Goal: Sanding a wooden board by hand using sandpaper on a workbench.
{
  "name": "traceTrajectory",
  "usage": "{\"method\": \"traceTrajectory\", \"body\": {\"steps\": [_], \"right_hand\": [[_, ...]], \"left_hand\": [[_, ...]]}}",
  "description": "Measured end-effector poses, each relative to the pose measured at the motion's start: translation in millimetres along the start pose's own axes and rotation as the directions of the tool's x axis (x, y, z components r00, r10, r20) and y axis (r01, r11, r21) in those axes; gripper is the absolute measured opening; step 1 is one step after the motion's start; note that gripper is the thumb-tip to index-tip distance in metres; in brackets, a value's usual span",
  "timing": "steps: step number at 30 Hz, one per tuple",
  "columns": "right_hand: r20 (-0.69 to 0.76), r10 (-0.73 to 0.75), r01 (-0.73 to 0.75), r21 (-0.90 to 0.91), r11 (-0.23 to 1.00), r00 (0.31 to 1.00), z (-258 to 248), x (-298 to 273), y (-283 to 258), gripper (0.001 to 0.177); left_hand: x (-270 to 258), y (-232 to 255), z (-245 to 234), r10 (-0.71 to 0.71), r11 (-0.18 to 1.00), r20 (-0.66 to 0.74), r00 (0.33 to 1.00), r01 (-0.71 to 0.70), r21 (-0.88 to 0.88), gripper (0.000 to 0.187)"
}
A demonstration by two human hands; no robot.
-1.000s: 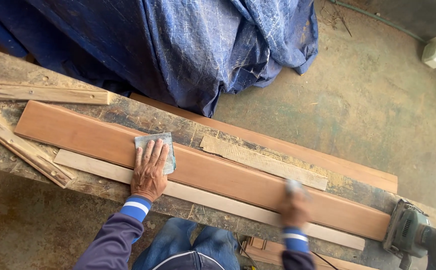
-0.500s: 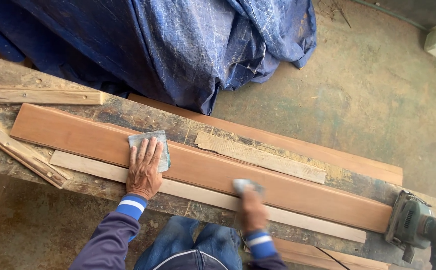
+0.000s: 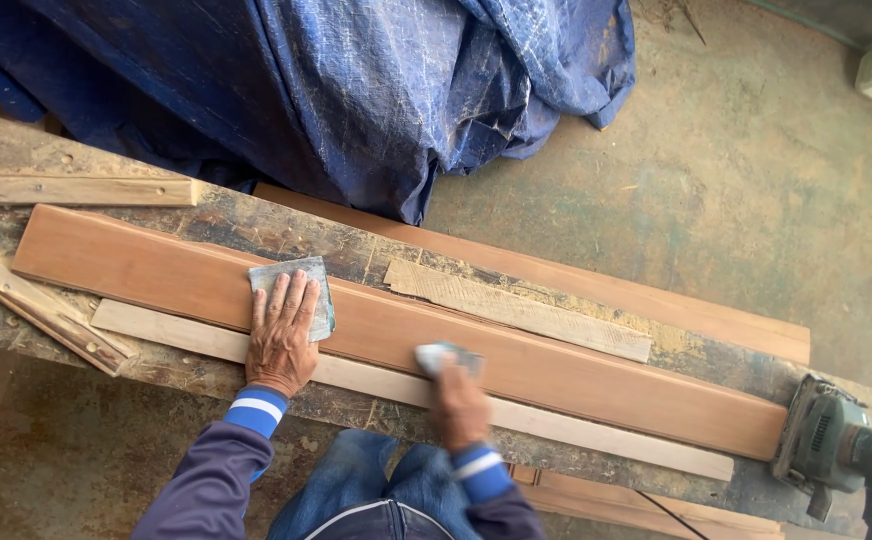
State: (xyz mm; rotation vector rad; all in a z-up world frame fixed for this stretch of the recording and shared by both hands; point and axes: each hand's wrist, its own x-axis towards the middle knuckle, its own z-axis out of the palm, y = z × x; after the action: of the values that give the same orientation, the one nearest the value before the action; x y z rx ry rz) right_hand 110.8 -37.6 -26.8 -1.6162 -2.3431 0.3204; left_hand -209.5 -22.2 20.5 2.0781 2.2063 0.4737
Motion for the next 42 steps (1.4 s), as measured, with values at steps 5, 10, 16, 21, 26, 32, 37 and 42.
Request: {"method": "traceTrajectory", "body": {"steps": [5, 10, 16, 21, 26, 32, 37, 42], "right_hand": [[-0.208, 0.331, -0.368, -0.174, 0.913, 0.920, -55, -54, 135, 0.037], [-0.295, 0.426, -0.476, -0.120, 0.871, 0.855, -36, -33, 57, 0.029], [-0.010, 0.047, -0.047, 0.000, 0.999, 0.999, -8, -33, 34, 0.043], [-0.199, 0.310, -0.351, -0.226, 0.909, 0.930, -49, -67, 139, 0.041], [-0.223, 0.254, -0.267, -0.028, 0.963, 0.941, -40, 0, 34, 0.039], [0.256, -0.137, 0.162, -0.078, 0.984, 0.957, 5, 49, -57, 0.056], [0.146, 0.001, 0.024, -0.169, 0.985, 0.989, 11, 16, 104, 0.050], [-0.212, 0.187, -0.231, -0.210, 0.950, 0.959, 36, -9, 197, 0.028]], "left_hand": [[2, -1, 3, -0.016, 1.000, 0.007, 1.000, 0.016, 0.005, 0.070], [2, 2, 1, -0.016, 1.000, -0.008, 1.000, 0.016, 0.008, 0.069], [4, 3, -2, -0.020, 0.999, -0.014, 1.000, 0.020, 0.026, 0.069], [0, -3, 13, -0.026, 0.995, 0.022, 0.999, 0.024, 0.100, 0.071], [3, 1, 1, -0.052, 0.995, 0.008, 0.999, 0.051, 0.083, 0.069], [0, 7, -3, -0.056, 0.998, -0.009, 0.998, 0.056, 0.040, 0.068], [11, 8, -9, -0.034, 0.999, 0.027, 0.999, 0.034, 0.001, 0.072], [4, 3, -4, -0.017, 1.000, 0.028, 0.999, 0.017, 0.007, 0.075]]}}
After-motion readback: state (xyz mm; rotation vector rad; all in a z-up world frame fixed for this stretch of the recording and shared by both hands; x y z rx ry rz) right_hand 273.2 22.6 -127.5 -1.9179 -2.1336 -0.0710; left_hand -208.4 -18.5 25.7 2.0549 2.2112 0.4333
